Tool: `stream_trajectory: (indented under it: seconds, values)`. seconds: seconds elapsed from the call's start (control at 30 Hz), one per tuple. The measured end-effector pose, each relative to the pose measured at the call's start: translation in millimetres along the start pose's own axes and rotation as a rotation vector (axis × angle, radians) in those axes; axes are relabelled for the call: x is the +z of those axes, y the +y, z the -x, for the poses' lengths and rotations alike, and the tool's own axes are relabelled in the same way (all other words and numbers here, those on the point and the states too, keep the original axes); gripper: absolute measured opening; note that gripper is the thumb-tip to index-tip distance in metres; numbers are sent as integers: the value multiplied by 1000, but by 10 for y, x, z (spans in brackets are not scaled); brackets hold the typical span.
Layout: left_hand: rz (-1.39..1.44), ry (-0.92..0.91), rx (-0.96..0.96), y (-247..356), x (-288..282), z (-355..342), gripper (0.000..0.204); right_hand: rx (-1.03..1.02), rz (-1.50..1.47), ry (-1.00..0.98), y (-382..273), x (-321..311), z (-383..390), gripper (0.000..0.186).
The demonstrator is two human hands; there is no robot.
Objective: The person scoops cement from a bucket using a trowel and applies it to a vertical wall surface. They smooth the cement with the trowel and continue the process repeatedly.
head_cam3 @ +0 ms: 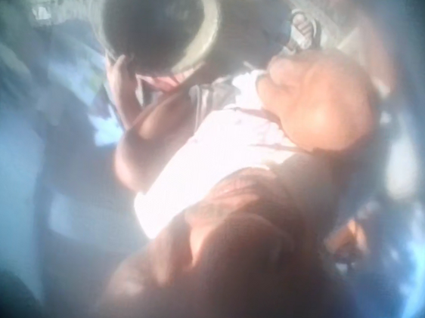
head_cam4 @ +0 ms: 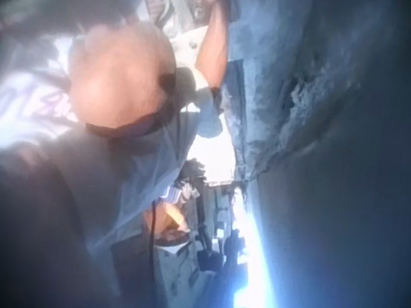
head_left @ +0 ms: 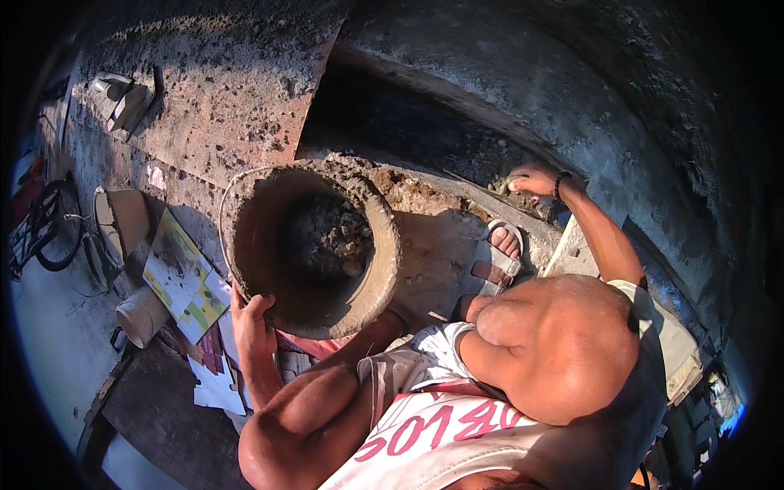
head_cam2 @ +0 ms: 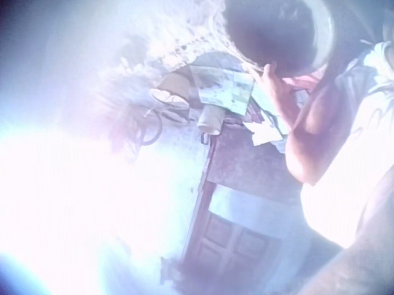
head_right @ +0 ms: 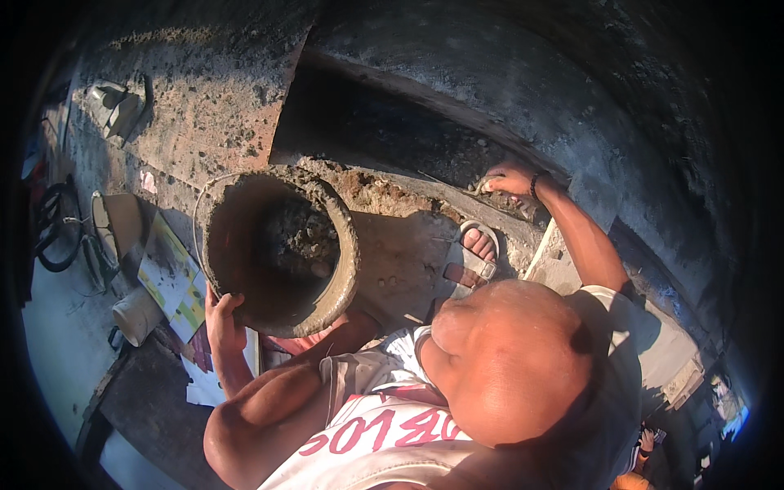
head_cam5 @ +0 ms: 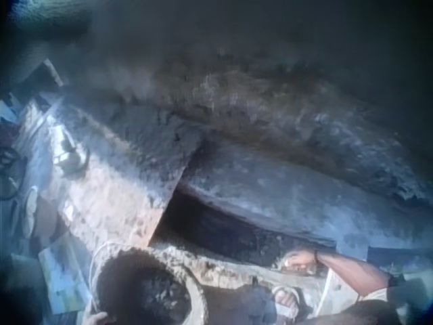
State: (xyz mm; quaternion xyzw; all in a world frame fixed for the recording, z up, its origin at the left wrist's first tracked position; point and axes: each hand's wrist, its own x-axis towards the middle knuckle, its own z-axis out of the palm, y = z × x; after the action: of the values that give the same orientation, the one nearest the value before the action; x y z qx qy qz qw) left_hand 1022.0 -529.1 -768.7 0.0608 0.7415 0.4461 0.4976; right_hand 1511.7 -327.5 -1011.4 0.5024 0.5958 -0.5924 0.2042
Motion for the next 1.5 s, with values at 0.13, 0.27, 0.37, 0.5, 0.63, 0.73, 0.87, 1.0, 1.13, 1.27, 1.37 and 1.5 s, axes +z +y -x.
stream_trajectory:
  seconds: [0.13,0.27,0.37,0.5,0.63,0.73,0.87,1.0,1.13,1.27,1.37,1.5]
  values:
    - [3,-3,-9,-1,19,-39,62,-90,286,18,314,58,-271,42]
    - [-3,21,-11,3,13,-2,60,-55,275,108,363,113,-290,44]
    - [-9,33,-10,10,36,21,59,-7,281,279,429,74,-334,47]
    - [-51,-4,-16,-1,-9,-29,59,-32,220,508,705,114,-406,50]
    - [12,18,-3,-30,-28,38,56,-39,241,377,104,71,-73,51]
    - [-22,31,-20,37,40,16,56,-49,308,-35,-393,23,-179,47]
    - [-43,27,-36,86,47,-20,56,-72,216,84,39,266,-758,44]
    - [-15,15,-5,19,-13,-11,58,-36,200,452,553,227,-654,51]
    - [-12,12,-6,-43,-43,-7,59,24,271,313,158,40,-67,48]
    - [-28,20,-7,-9,-43,-1,59,-3,-140,-15,53,211,-83,42]
    - [-46,23,6,6,1,-36,59,61,-205,-2,293,367,-246,30]
    - [-47,42,0,7,27,1,59,-140,95,248,466,533,-307,41]
